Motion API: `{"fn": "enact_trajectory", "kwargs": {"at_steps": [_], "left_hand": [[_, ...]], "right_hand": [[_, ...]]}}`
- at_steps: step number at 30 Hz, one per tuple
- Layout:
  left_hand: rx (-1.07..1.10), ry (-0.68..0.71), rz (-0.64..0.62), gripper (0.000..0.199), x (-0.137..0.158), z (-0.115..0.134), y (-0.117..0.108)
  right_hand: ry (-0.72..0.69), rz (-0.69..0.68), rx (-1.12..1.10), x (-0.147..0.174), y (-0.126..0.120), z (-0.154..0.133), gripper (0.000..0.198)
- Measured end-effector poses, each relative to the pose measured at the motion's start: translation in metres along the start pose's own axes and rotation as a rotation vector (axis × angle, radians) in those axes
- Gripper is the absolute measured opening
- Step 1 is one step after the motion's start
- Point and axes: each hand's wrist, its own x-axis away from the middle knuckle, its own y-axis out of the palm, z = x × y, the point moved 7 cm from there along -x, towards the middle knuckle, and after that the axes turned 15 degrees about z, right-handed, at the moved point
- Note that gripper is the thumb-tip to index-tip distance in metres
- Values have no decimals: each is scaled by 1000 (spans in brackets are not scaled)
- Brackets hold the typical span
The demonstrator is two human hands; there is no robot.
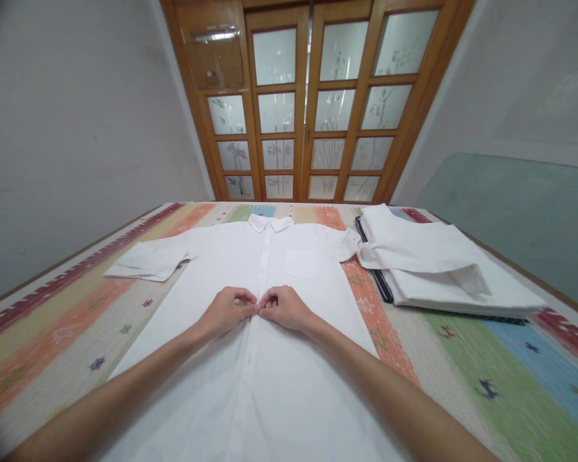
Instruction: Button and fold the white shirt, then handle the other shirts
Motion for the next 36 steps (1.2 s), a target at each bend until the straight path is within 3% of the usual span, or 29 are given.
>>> {"fn": "enact_trajectory", "kwargs": {"at_steps": [19, 28, 36], "left_hand": [[-193, 146, 54, 18, 4, 16, -6], [-211, 147, 53, 20, 3, 15, -6], [-172, 159, 51, 21, 2, 14, -6]], "right_hand": [[3, 11, 15, -1, 0, -2, 11], [10, 15, 9, -1, -1, -3, 10], [113, -65, -27, -3, -1, 6, 14]]}}
